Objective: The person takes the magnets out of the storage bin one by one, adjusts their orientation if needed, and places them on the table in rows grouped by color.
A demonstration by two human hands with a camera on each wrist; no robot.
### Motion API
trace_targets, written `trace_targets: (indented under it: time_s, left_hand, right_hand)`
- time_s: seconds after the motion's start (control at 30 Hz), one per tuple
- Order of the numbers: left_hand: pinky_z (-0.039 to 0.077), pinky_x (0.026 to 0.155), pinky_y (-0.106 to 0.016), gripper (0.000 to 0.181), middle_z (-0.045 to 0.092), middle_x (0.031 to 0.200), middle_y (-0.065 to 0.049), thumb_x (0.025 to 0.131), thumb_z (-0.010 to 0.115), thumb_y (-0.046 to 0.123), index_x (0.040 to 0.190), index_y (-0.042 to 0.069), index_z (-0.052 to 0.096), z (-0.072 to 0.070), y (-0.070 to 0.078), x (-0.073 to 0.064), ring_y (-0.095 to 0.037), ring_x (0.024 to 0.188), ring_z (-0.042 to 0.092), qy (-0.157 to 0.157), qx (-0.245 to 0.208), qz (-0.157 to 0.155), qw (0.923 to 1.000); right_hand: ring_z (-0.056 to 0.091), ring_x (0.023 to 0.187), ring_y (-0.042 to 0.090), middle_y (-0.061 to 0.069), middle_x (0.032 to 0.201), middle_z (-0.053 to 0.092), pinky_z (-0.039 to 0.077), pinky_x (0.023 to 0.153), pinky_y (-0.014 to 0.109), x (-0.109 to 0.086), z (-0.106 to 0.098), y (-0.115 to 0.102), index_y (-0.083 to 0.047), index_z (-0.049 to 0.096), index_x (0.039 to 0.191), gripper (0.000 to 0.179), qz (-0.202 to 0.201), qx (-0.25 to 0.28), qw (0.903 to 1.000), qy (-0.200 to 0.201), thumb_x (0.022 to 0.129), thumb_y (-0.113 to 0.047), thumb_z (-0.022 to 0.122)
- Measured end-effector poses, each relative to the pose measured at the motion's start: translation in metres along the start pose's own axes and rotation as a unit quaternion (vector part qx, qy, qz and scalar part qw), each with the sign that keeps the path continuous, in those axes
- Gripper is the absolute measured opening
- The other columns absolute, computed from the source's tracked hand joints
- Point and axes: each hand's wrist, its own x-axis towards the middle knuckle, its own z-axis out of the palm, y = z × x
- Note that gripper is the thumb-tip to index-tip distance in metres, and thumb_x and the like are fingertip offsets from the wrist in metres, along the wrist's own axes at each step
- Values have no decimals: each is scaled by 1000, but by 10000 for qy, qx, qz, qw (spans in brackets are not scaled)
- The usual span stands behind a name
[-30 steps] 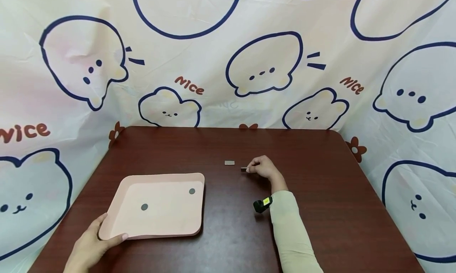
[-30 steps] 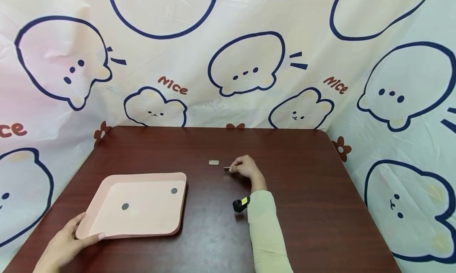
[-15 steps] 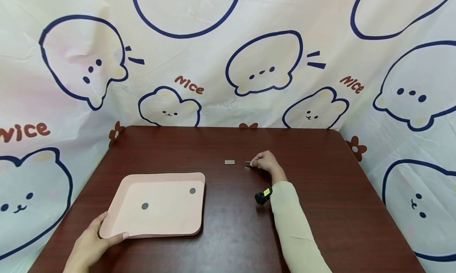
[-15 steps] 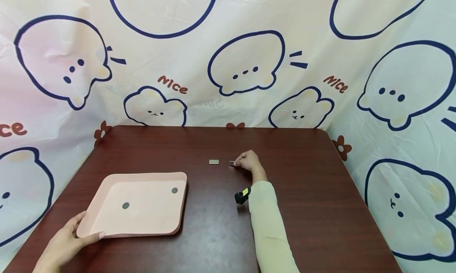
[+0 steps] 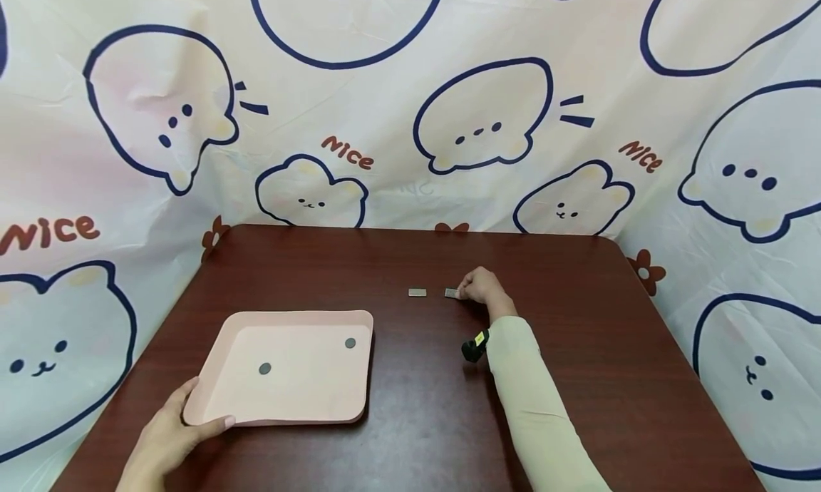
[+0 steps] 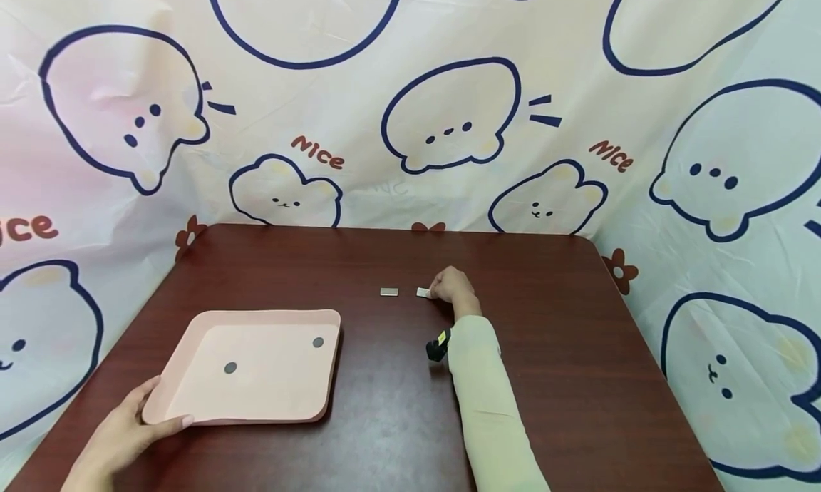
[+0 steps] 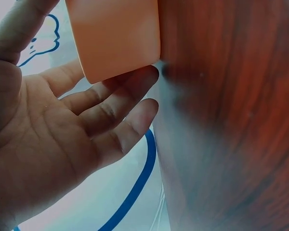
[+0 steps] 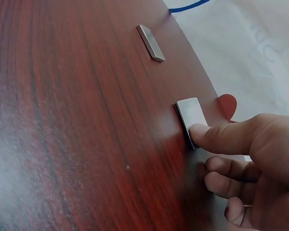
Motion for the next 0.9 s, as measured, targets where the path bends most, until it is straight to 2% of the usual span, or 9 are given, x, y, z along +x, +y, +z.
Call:
trace_targets:
  time_s: [0.17, 0.37, 0.57, 0.77, 0.9]
  left_hand:
    - [19, 96, -65, 117, 14, 141, -38, 74, 75, 48, 145, -6, 0, 0, 1, -1, -52, 124, 18, -10, 4, -2, 10000]
    - [19, 96, -64, 115, 16, 141, -38, 74, 74, 48, 145, -6, 1, 0, 1, 0, -52, 124, 19, 24, 44, 50, 10000]
    - [20, 96, -64, 115, 16, 140, -38, 75, 74, 48, 145, -6, 1, -1, 0, 0, -52, 124, 20, 69, 85, 89, 9999]
    - [20, 96, -64, 114, 16, 140, -39, 75, 74, 48, 145, -6, 2, 0, 0, 0, -51, 124, 20, 55, 118, 106, 9999]
    - [21, 95, -64, 114, 17, 140, -39, 75, 74, 48, 145, -6, 2, 1, 0, 0, -51, 124, 21, 77, 127, 122, 9998]
  right_hand:
    - [54, 87, 23, 4, 95, 65, 45, 75, 35, -1, -4, 2, -11, 74, 81, 4, 93, -27, 10000, 18, 81, -16, 73]
    - [53, 94, 25, 6, 102, 64, 45, 78, 39, -4, -10, 9, -12, 75, 89, 8, 216, -35, 9998, 29, 82, -17, 73]
    - [52, 98, 27, 7, 103, 64, 44, 82, 41, -5, -14, 16, -11, 75, 91, 9, 195, -34, 9996, 180, 82, -13, 72]
    - [51, 104, 29, 9, 108, 63, 44, 84, 42, -5, -15, 18, -10, 75, 92, 10, 196, 48, 9997, 110, 83, -10, 70]
    - [52, 101, 28, 9, 104, 64, 44, 83, 41, -9, -15, 18, -9, 75, 93, 11, -3, 153, 9997, 184, 83, -10, 71]
